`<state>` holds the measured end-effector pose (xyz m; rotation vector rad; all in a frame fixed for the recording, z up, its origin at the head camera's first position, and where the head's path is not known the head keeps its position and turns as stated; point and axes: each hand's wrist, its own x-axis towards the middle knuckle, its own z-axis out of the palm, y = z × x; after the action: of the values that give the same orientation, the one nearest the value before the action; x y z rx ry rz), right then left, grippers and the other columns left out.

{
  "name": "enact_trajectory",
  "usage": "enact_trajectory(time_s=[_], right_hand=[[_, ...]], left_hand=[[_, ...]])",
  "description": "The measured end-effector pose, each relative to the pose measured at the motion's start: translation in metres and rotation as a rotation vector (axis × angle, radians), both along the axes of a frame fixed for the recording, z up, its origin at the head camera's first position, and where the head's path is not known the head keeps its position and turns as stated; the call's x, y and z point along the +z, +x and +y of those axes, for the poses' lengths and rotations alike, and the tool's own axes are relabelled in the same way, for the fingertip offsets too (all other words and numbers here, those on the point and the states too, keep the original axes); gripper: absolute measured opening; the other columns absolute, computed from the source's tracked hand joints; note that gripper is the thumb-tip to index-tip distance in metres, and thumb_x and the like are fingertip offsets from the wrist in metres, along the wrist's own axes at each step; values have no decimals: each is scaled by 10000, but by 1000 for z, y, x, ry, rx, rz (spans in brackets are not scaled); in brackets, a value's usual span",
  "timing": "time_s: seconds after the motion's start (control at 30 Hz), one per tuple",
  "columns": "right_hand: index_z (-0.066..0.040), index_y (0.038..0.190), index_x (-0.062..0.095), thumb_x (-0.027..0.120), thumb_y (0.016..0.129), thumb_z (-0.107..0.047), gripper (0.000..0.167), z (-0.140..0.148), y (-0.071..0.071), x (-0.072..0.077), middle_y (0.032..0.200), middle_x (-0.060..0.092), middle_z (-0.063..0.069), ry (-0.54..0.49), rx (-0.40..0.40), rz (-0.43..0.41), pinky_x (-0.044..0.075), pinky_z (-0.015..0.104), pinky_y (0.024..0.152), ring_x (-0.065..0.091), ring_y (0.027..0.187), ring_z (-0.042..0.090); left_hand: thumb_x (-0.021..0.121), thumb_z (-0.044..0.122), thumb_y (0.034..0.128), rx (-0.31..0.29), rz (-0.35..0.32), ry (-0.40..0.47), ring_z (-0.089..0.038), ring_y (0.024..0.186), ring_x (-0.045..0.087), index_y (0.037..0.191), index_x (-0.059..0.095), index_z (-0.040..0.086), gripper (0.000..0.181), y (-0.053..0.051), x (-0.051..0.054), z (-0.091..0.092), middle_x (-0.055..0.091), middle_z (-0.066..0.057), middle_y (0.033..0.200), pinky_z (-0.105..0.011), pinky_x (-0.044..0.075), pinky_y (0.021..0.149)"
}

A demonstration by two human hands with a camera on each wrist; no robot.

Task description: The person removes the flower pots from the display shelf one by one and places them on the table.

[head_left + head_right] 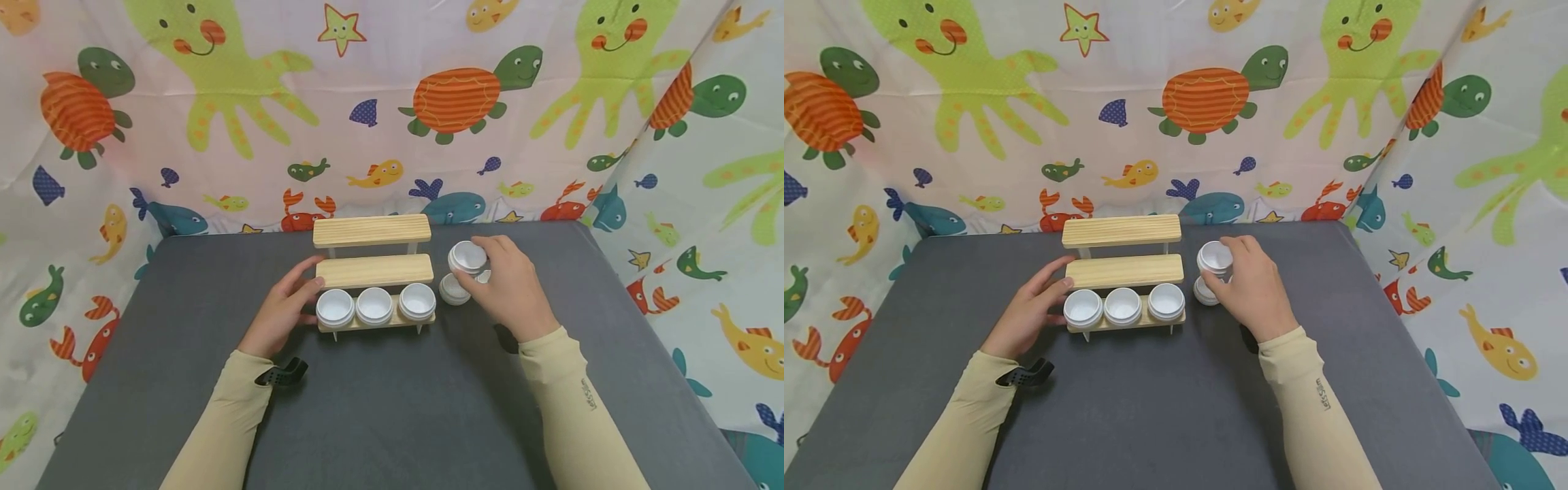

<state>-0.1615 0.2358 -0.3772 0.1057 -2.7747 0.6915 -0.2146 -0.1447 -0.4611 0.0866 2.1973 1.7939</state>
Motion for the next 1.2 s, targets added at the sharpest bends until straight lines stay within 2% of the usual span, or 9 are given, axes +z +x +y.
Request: enact_trajectory(time_s=[0.27, 0.53, 0.8, 1.2], right_hand=[[24, 1385, 650, 856, 923, -276, 588, 30, 3, -12, 1334, 661, 237, -26, -60, 24, 528, 623, 1025, 648, 1188, 422], [43, 1431, 613, 835, 937, -283, 632, 47, 8, -21, 1373, 630, 264, -40, -119, -57, 493, 661, 1067, 608, 1231, 452], [56, 1412, 610, 834, 935, -281, 626, 61, 5, -23, 1361, 630, 277, -45, -141, -44, 491, 656, 1062, 606, 1221, 454], [29, 1477, 553, 784, 954, -338, 680, 88, -1, -32, 1448, 588, 285, -69, -260, -168, 483, 673, 1115, 569, 1291, 463]], left_hand=[[658, 479, 1074, -2, 0, 3, -301, 1168, 696, 1605, 471, 448, 564, 1, 1, -1, 632, -158, 1482, -386, 641, 784], [660, 487, 1072, -5, 0, 6, -243, 1120, 693, 1609, 473, 437, 570, 0, 0, 0, 633, -164, 1467, -385, 641, 789], [651, 482, 1078, 3, -1, -4, -265, 1131, 693, 1618, 459, 434, 575, 2, 0, 0, 631, -162, 1485, -389, 640, 796], [647, 482, 1080, -2, 4, -10, -252, 1138, 698, 1617, 461, 437, 570, 2, 2, 1, 629, -168, 1484, -393, 641, 800]])
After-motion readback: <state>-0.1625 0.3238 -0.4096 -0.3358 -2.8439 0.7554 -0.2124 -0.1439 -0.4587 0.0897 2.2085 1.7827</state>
